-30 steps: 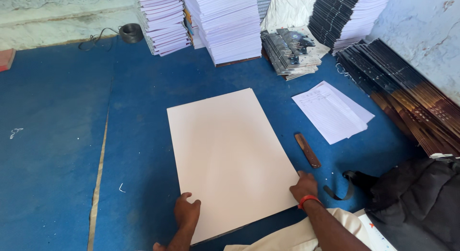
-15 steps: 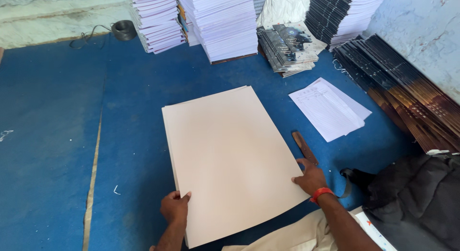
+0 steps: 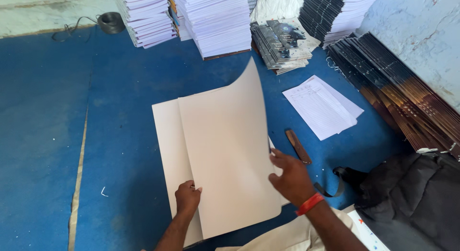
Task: The person places printed covers onto book blocks, aligns them, and uses a wooden tool to press the spine. The person then stacks the finished books and moves them aside.
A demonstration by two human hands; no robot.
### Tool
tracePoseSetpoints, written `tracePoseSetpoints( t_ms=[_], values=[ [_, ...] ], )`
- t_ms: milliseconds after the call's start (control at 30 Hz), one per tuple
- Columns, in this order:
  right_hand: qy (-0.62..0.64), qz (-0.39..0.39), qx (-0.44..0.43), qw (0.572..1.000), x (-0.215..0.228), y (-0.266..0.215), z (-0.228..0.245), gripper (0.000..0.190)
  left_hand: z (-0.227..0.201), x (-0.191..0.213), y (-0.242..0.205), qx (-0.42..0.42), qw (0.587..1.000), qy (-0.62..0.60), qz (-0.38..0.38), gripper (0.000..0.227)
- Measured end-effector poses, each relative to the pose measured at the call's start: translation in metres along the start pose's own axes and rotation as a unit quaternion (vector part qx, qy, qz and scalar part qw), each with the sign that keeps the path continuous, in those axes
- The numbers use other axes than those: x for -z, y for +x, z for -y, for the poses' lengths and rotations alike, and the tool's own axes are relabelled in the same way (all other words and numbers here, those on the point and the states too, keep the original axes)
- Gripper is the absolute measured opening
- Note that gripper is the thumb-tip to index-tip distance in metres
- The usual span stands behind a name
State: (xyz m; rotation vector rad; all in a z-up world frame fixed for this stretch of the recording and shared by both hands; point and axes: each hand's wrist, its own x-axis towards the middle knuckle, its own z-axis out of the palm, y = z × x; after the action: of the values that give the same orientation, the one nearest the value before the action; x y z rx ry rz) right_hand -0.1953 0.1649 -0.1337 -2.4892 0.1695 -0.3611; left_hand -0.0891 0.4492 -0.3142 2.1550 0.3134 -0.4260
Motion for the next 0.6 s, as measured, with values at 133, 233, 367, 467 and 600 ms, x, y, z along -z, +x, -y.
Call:
tracePoseSetpoints(
  t_ms=[133,233,367,467,600],
  values=[
    [-0.037,0.008,0.091,0.995,-0.016,0.000,0.039,0.049,0.004,-0.005,0.025,0.061,0.994,-0.001,0.095,0.016],
    [-0.089,0.056,0.149,0.983,-0.046,-0.001,0.058,0.051,0.007,-0.004,0.032,0.015,0.990,0.068,0.124,0.023],
    [-0.147,0.143,0.185,0.961,-0.093,-0.007,0.070,0.054,0.007,0.000,0.027,-0.046,0.981,0.163,0.089,0.029],
    [-0.157,0.148,0.223,0.951,-0.116,-0.013,0.071,0.054,0.004,0.004,0.019,-0.051,0.979,0.193,0.047,0.029],
    [-0.222,0.182,0.227,0.931,-0.136,-0.014,0.069,0.049,-0.022,0.011,0.021,-0.045,0.983,0.178,0.007,0.035]
  ],
)
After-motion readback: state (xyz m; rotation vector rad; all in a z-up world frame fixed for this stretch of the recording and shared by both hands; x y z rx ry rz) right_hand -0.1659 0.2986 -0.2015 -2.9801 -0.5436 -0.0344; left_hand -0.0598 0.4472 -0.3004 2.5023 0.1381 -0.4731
